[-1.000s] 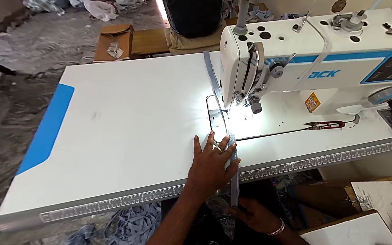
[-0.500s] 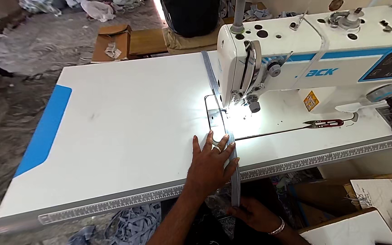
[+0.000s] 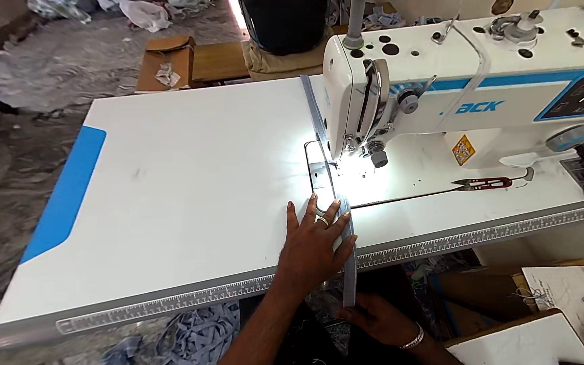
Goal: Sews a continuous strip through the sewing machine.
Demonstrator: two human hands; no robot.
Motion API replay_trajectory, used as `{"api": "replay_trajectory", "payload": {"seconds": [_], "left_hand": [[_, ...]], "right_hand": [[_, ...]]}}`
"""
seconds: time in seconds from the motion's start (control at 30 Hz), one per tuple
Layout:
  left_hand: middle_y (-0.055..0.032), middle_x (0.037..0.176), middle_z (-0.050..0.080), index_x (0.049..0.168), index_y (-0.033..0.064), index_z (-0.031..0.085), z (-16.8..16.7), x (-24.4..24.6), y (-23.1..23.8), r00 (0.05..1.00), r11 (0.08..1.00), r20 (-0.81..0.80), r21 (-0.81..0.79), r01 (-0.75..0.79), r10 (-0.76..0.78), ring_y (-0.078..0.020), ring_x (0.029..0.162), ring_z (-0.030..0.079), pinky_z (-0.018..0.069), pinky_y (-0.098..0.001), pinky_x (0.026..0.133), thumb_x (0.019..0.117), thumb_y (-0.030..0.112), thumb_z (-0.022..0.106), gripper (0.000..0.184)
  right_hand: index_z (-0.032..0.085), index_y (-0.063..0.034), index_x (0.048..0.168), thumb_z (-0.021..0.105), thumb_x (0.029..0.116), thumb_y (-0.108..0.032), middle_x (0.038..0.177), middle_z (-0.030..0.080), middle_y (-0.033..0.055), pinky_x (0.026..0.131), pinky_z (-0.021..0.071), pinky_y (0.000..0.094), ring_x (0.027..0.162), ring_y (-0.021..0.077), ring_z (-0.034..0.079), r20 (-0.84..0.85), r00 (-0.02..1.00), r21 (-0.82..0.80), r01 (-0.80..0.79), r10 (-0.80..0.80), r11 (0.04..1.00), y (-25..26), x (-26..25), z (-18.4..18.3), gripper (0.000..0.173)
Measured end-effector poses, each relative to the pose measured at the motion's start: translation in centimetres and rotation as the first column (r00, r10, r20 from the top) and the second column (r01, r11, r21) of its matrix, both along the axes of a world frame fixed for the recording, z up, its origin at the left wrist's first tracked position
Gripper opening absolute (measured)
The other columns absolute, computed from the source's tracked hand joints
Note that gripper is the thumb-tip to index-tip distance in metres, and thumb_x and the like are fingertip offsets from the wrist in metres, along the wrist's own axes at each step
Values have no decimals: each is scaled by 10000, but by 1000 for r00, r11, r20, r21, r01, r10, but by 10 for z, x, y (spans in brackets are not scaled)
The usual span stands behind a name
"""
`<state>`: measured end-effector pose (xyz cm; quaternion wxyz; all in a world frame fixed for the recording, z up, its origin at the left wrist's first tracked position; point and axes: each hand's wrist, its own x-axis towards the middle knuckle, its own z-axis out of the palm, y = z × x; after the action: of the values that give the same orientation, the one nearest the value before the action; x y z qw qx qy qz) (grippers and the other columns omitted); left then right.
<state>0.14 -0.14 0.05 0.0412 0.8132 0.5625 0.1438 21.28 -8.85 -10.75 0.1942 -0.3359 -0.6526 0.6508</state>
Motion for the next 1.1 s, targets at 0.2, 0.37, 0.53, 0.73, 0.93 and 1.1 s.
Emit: {"api": "replay_trajectory", "payload": {"seconds": [0.2, 0.37, 0.53, 0.73, 0.93, 1.1], "left_hand": [[23, 1587, 484, 1441, 291, 624, 1, 0, 0, 1000, 1000, 5, -8, 0, 0, -379, 1555, 247, 101, -768, 1177, 1039, 586, 376, 557], [32, 1584, 488, 1442, 292, 623, 1, 0, 0, 1000, 1000, 4, -7, 1, -1, -379, 1553, 255, 103, -769, 1178, 1040, 586, 374, 557], [28, 1583, 490, 1444, 289, 621, 2, 0, 0, 1000, 1000, 1, -10, -3, 3, -376, 1552, 260, 102, -770, 1175, 1038, 587, 377, 560], [34, 1590, 481, 1450, 290, 616, 2, 1, 0, 1000, 1000, -1, -20, -3, 3, -368, 1557, 247, 96, -767, 1179, 1037, 588, 382, 560], [16, 1579, 496, 1447, 288, 618, 3, 0, 0, 1000, 1000, 8, -9, 6, -6, -377, 1550, 263, 106, -776, 1171, 1031, 605, 380, 574], [19, 1581, 492, 1444, 297, 620, 3, 0, -1, 1000, 1000, 5, -9, 10, -10, -382, 1553, 252, 102, -774, 1172, 1026, 612, 379, 576]], "right_hand": [[716, -60, 1109, 577, 1059, -312, 987, 716, 29, 822, 565, 265, 882, 69, 670, -20, 1000, 21, 5, -5, 1000, 0, 0, -2, 293], [719, -60, 1112, 576, 1059, -295, 995, 718, 25, 837, 559, 259, 895, 59, 666, -18, 1000, 25, 2, -1, 1000, -1, 0, -1, 280], [715, -58, 1118, 571, 1061, -298, 1000, 719, 31, 837, 559, 263, 895, 65, 667, -13, 1000, 17, -5, 5, 1000, 0, 0, -2, 286], [714, -64, 1113, 573, 1058, -330, 945, 702, 25, 772, 542, 248, 822, 54, 641, 7, 1000, 5, -4, 4, 1000, 0, 0, 0, 306], [731, -62, 1078, 577, 1050, -380, 988, 724, 34, 862, 570, 296, 922, 88, 681, -45, 998, 87, 58, -54, 995, 1, 1, 0, 354], [767, -101, 985, 598, 1020, -452, 940, 737, 1, 923, 524, 332, 955, 91, 662, -93, 986, 200, 152, -136, 968, 4, 5, -5, 391]]}}
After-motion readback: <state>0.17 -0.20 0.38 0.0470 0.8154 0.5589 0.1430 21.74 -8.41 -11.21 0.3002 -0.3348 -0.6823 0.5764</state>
